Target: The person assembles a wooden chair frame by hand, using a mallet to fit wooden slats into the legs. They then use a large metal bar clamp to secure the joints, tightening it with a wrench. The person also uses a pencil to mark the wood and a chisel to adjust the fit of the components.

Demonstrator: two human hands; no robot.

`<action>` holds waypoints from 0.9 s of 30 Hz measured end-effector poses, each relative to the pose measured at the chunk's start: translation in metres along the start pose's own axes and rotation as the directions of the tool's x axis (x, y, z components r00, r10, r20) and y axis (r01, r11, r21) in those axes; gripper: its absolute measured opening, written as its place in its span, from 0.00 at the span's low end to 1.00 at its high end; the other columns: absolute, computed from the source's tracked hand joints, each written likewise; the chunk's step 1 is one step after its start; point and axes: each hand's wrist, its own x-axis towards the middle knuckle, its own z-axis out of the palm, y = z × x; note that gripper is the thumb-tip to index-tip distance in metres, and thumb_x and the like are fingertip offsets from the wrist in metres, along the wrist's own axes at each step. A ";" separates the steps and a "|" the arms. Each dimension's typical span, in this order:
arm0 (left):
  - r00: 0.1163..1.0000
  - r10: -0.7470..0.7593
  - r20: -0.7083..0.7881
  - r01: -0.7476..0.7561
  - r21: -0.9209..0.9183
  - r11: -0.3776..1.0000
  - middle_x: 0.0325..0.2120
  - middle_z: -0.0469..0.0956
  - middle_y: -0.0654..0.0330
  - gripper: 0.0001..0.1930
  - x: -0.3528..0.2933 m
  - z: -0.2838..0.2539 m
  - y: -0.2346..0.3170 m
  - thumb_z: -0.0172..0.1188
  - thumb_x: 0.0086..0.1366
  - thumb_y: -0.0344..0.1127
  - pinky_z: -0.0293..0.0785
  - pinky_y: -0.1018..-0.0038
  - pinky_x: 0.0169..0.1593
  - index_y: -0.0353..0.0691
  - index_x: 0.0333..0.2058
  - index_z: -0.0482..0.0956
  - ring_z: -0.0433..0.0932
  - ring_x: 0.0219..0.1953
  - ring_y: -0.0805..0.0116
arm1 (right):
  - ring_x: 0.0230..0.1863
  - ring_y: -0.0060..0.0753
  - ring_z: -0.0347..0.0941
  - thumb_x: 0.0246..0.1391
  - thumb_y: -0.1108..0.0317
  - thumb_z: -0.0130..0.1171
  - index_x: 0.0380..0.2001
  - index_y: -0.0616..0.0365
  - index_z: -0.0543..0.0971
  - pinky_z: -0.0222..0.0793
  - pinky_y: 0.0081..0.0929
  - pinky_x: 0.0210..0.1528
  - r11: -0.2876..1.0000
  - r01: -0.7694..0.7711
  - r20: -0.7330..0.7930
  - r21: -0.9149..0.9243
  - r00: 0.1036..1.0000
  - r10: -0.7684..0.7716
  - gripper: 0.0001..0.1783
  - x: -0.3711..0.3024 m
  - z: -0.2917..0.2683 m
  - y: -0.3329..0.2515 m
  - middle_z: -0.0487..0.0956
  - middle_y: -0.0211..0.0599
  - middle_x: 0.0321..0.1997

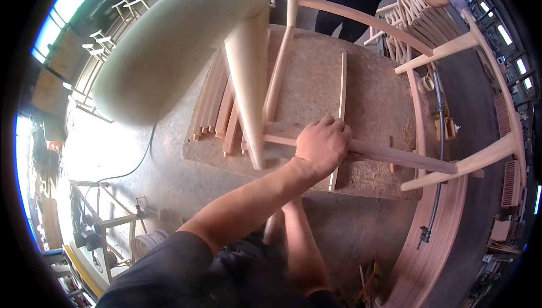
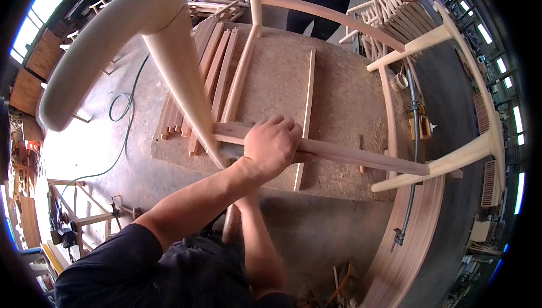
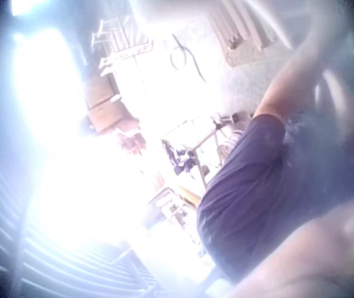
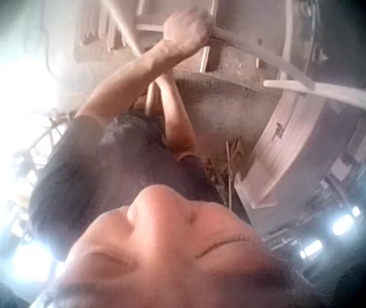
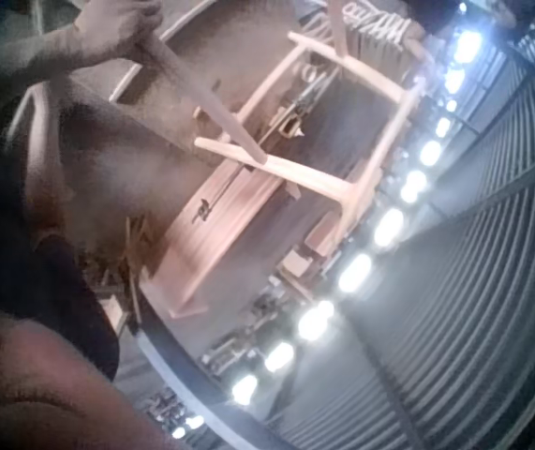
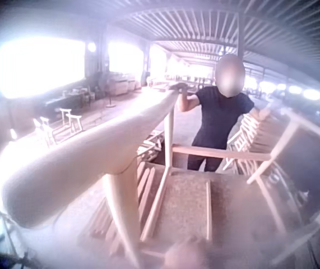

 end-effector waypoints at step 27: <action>0.999 -0.048 0.019 0.048 0.001 0.999 0.31 0.77 0.63 0.27 -0.003 -0.005 0.010 0.66 0.49 0.64 0.74 0.67 0.45 0.43 0.31 0.79 0.77 0.42 0.63 | 0.25 0.29 0.71 0.57 0.57 0.62 0.42 0.59 0.74 0.68 0.29 0.25 0.808 -0.272 0.172 0.523 0.962 0.212 0.18 -0.015 -0.035 -0.026 0.75 0.36 0.27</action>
